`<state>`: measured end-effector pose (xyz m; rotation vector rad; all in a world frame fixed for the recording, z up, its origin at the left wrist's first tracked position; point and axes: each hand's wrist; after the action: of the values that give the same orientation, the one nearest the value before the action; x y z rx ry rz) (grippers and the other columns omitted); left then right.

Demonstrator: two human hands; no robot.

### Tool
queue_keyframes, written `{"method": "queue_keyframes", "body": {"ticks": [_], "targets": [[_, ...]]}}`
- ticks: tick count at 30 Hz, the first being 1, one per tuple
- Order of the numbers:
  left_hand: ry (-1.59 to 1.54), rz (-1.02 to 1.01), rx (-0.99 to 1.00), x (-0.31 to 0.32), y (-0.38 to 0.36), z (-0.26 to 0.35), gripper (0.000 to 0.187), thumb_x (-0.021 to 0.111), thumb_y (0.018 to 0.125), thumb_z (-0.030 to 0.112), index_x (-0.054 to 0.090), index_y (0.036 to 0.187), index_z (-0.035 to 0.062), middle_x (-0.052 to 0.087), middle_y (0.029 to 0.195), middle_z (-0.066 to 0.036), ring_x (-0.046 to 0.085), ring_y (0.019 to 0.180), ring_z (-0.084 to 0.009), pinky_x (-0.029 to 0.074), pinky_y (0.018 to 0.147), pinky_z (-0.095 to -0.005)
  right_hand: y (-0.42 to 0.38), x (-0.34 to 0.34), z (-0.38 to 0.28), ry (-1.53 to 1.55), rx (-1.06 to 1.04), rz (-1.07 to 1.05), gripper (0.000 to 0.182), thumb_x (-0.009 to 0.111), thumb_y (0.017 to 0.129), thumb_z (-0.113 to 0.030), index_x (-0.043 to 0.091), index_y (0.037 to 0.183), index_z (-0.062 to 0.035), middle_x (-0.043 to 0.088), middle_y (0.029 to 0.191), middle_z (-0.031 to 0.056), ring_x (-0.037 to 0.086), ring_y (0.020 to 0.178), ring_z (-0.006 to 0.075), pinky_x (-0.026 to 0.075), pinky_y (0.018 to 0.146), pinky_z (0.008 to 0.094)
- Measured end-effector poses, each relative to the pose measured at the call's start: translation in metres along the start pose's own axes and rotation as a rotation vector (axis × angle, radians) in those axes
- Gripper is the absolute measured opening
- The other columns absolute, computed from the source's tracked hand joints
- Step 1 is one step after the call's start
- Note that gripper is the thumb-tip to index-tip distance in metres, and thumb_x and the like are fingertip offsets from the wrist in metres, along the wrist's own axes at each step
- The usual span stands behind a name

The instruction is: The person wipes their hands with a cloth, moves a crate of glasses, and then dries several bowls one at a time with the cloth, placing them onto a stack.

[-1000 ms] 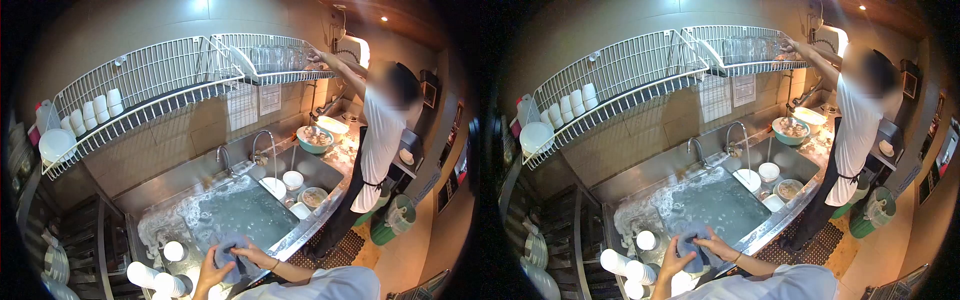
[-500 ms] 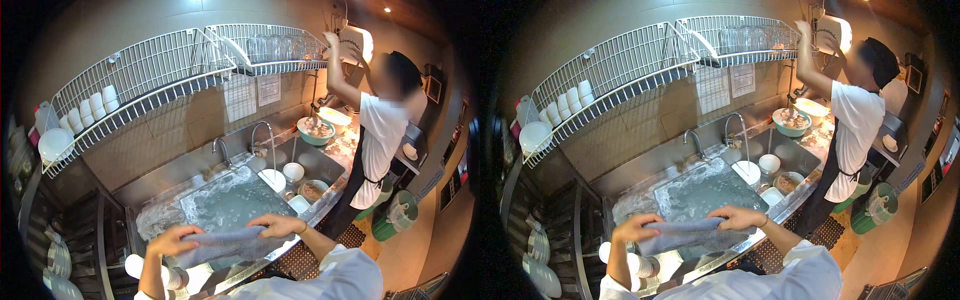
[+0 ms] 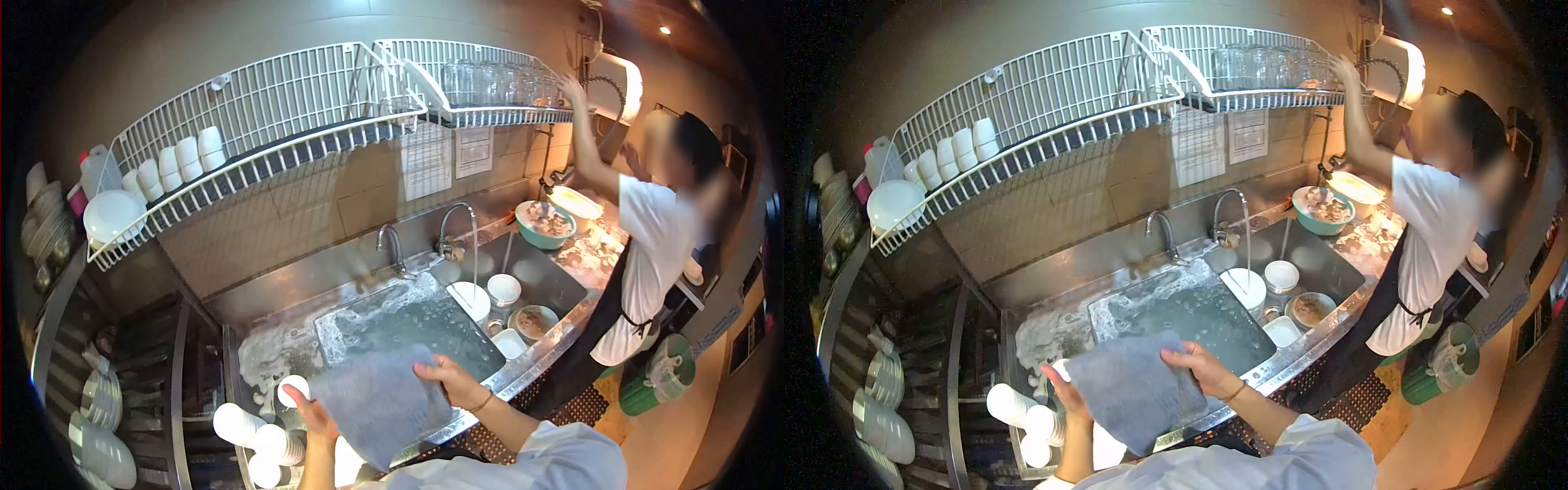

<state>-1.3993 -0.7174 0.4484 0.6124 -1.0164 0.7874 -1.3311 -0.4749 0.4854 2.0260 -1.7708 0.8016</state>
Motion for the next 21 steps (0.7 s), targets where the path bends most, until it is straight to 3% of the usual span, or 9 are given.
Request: {"method": "queue_keyframes", "body": {"ticks": [3, 4, 6, 7, 9, 12, 15, 19, 21], "targets": [[0.286, 0.134, 0.019, -0.041, 0.003, 0.001, 0.06, 0.053, 0.083, 0.046, 0.043, 0.124, 0.0018, 0.055, 0.114, -0.015, 0.051, 0.106, -0.03, 0.043, 0.088, -0.0455, 0.01, 0.011, -0.007, -0.188, -0.13, 0.005, 0.032, 0.067, 0.08, -0.023, 0.06, 0.101, -0.0012, 0.062, 0.094, 0.0043, 0.057, 0.084, 0.0098, 0.046, 0.075, 0.0256], [0.437, 0.091, -0.012, -0.035, 0.002, 0.003, 0.055, 0.064, 0.076, 0.023, 0.044, 0.121, 0.0004, 0.055, 0.112, -0.014, 0.052, 0.105, -0.0297, 0.043, 0.089, -0.045, 0.011, 0.014, -0.022, -0.196, -0.125, -0.005, 0.032, 0.067, 0.08, -0.023, 0.06, 0.101, -0.0012, 0.062, 0.094, 0.0043, 0.057, 0.084, 0.0098, 0.046, 0.075, 0.0256], [0.469, 0.16, 0.053, 0.001, -0.001, 0.006, 0.057, 0.066, 0.072, 0.018, 0.044, 0.121, 0.0003, 0.056, 0.111, -0.013, 0.053, 0.103, -0.03, 0.044, 0.088, -0.045, 0.012, 0.017, -0.067, -1.218, -0.057, -0.264, 0.026, 0.07, 0.076, -0.023, 0.065, 0.09, -0.0025, 0.064, 0.084, 0.0048, 0.056, 0.079, 0.0082, 0.047, 0.07, 0.0266], [0.504, 0.224, 0.107, 0.014, -0.004, 0.007, 0.06, 0.068, 0.068, 0.012, 0.044, 0.121, 0.0002, 0.056, 0.111, -0.013, 0.054, 0.101, -0.0302, 0.045, 0.087, -0.0449, 0.025, 0.011, -0.085, -1.187, -0.338, -0.183, 0.02, 0.071, 0.073, -0.021, 0.066, 0.081, -0.0029, 0.063, 0.075, 0.0056, 0.056, 0.075, 0.0086, 0.047, 0.066, 0.0271], [0.47, 0.225, 0.146, 0.021, -0.016, 0.016, 0.061, 0.068, 0.066, 0.011, 0.043, 0.121, -0.0003, 0.055, 0.111, -0.015, 0.055, 0.098, -0.0315, 0.046, 0.086, -0.0445, 0.065, 0.011, -0.159, -1.157, -1.043, 0.112, 0.018, 0.068, 0.075, -0.015, 0.063, 0.084, 0.0002, 0.062, 0.078, 0.0073, 0.058, 0.074, 0.0134, 0.047, 0.067, 0.0275], [0.528, 0.276, 0.232, 0.02, -0.038, 0.03, 0.068, 0.068, 0.063, 0.009, 0.04, 0.124, -0.0011, 0.052, 0.114, -0.015, 0.05, 0.104, -0.0302, 0.04, 0.09, -0.04, 0.123, 0.024, -0.295, -1.436, -1.56, 0.735, 0.045, 0.065, 0.078, -0.031, 0.055, 0.106, 0.0028, 0.062, 0.095, 0.019, 0.06, 0.09, 0.0322, 0.046, 0.078, 0.0388], [0.669, 0.371, 0.251, 0.031, -0.061, 0.03, 0.072, 0.069, 0.062, 0.011, 0.037, 0.126, -0.0017, 0.051, 0.115, -0.015, 0.049, 0.105, -0.0303, 0.038, 0.092, -0.0394, 0.171, 0.035, -0.378, -1.694, -1.302, 0.985, 0.078, 0.055, 0.078, -0.053, 0.036, 0.126, 0.0049, 0.058, 0.101, 0.0271, 0.057, 0.096, 0.037, 0.047, 0.079, 0.0419], [0.626, 0.44, 0.376, 0.019, -0.085, 0.017, 0.074, 0.07, 0.061, 0.01, 0.037, 0.126, -0.0006, 0.05, 0.117, -0.015, 0.047, 0.107, -0.0297, 0.038, 0.092, -0.0387, 0.233, -0.008, -0.44, -1.893, -0.911, 0.923, 0.049, 0.052, 0.081, -0.045, 0.056, 0.108, -0.0051, 0.061, 0.096, 0.0231, 0.057, 0.093, 0.0387, 0.046, 0.081, 0.0445], [0.575, 0.462, 0.379, 0.006, -0.1, 0.013, 0.073, 0.07, 0.062, 0.009, 0.037, 0.127, 0.0006, 0.049, 0.117, -0.015, 0.047, 0.108, -0.0295, 0.038, 0.092, -0.0415, 0.243, -0.019, -0.451, -1.762, -1.01, 1.062, 0.035, 0.049, 0.081, -0.037, 0.063, 0.099, -0.0111, 0.062, 0.095, 0.02, 0.058, 0.092, 0.0376, 0.046, 0.08, 0.045]]}}
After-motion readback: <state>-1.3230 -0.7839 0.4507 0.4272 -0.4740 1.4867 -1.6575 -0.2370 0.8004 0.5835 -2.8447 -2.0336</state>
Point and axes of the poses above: each hand's wrist, its own y-axis towards the middle knuckle, its own x-axis out of the palm, z = x × y
